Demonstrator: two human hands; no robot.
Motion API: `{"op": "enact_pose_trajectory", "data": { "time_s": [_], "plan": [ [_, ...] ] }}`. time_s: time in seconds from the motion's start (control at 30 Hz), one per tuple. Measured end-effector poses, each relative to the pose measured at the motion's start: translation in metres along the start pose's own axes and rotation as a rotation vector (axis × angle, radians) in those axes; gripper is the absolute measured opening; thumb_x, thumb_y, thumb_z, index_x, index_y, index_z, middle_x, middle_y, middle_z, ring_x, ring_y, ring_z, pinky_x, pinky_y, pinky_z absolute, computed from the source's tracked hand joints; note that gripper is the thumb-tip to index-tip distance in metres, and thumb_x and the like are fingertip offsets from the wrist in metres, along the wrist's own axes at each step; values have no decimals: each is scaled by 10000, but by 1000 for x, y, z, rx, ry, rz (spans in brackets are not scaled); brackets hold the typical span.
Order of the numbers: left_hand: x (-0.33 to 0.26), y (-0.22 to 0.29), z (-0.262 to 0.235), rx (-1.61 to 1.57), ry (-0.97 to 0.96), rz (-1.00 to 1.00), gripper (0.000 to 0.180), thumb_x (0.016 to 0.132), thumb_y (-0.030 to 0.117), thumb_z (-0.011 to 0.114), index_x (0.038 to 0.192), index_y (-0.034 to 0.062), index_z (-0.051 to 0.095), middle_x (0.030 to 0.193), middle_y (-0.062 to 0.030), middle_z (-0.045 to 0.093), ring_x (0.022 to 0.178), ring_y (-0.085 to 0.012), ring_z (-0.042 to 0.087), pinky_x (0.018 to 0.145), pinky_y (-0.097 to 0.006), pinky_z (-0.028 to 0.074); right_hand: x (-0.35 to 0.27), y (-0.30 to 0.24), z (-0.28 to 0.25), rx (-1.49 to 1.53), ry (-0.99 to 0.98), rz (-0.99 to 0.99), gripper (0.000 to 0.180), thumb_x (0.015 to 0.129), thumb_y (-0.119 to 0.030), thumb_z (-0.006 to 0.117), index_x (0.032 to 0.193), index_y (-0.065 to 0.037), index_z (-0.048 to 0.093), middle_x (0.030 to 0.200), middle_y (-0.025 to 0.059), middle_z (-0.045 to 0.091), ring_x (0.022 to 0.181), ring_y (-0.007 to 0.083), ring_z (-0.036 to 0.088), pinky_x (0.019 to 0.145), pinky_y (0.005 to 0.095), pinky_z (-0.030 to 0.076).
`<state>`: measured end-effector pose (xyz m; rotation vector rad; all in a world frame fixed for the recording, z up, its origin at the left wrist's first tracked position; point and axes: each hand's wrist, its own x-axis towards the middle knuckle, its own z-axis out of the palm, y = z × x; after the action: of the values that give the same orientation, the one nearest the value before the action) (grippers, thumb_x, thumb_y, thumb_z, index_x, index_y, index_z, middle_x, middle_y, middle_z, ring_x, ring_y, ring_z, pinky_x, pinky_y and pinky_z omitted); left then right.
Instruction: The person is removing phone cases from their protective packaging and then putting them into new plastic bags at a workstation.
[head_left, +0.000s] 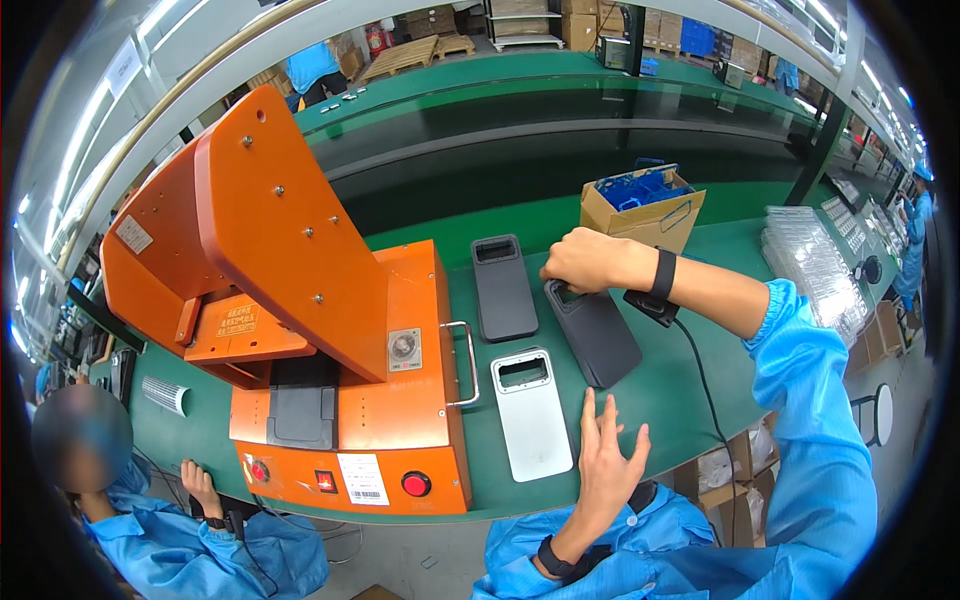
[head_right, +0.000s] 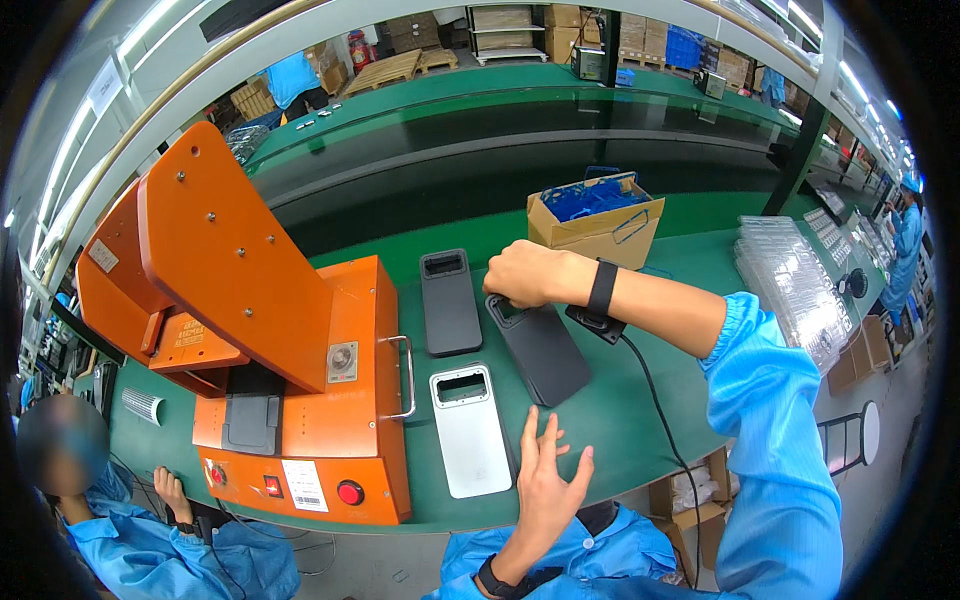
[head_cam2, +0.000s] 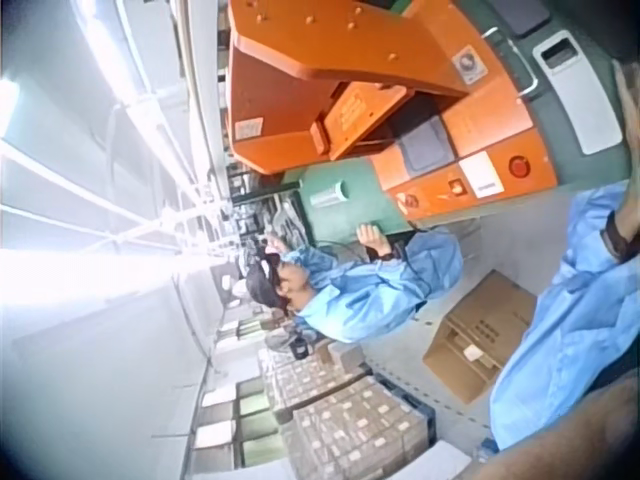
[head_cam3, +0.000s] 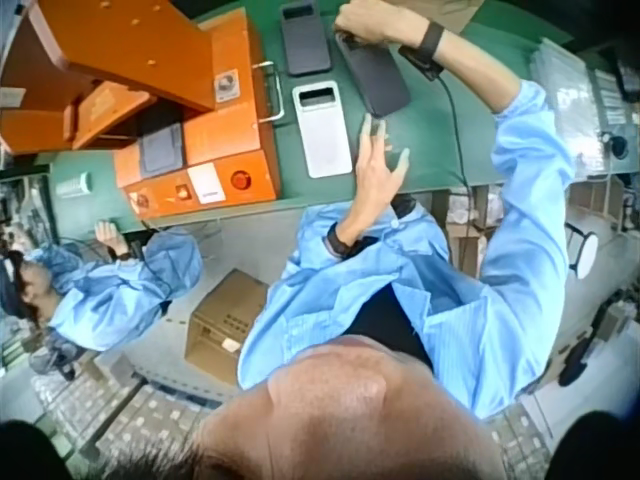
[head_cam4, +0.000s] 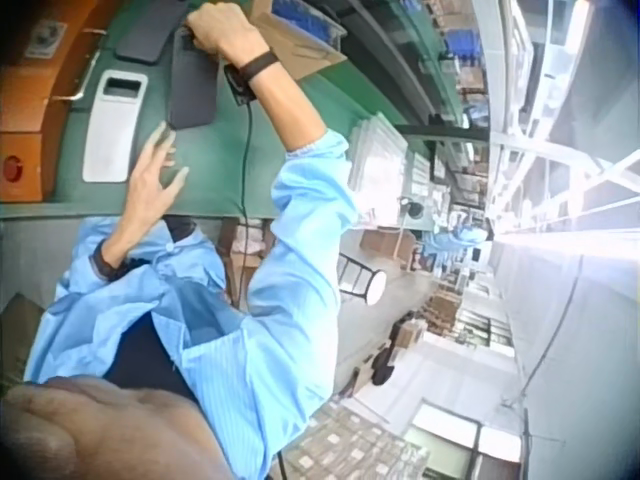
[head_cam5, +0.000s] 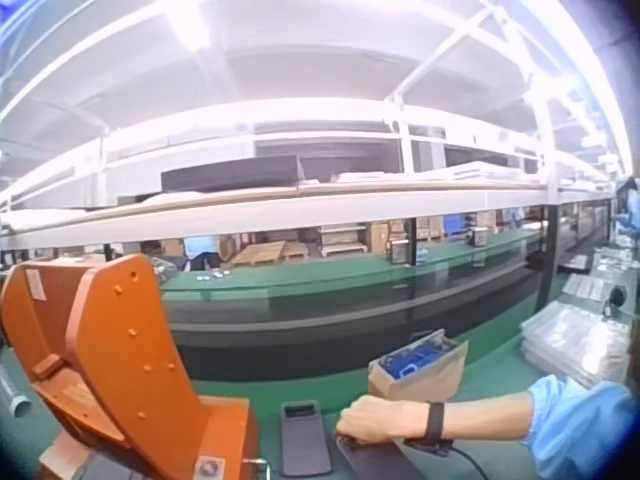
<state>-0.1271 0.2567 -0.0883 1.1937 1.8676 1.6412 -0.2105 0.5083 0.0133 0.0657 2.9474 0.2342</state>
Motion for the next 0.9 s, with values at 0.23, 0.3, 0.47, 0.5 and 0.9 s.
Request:
{"op": "enact_pose_trajectory", "data": {
  "time_s": [0.23,0.3,0.47,0.5,0.9],
  "plan": [
    [-3,-2,0,36,-26,2,513,828,120,730,1260,-93,553,1443,-273,378,961,-284,660,800,-354,564,20,27,36,-111,-125,30,176,796,-125,625,932,-82,728,887,150,709,894,339,686,865,455,523],
    [-3,-5,2,27,3,50,477,823,129,735,1216,-93,583,1431,-265,398,907,-269,666,776,-355,562,20,27,38,-147,-124,21,199,799,-133,626,961,-78,728,929,155,708,932,351,681,945,508,469],
    [-3,-6,1,59,-4,61,457,812,120,741,1194,-86,598,1420,-263,411,902,-269,661,777,-355,562,26,9,19,-161,-321,176,258,811,-142,628,1036,-57,719,1049,174,698,1039,379,656,1083,661,288],
    [-3,-6,1,69,-10,57,451,808,114,743,1189,-83,603,1418,-262,414,904,-268,659,778,-354,562,25,7,14,-131,-354,192,257,813,-135,628,1036,-43,716,1056,180,697,1047,376,656,1075,665,296],
    [0,-8,-1,80,1,116,379,812,112,734,1131,-70,638,1403,-255,434,952,-284,643,788,-355,563,5,37,27,-55,-295,248,256,788,-194,713,988,-34,721,979,158,712,959,358,683,924,559,479]
  ]
}}
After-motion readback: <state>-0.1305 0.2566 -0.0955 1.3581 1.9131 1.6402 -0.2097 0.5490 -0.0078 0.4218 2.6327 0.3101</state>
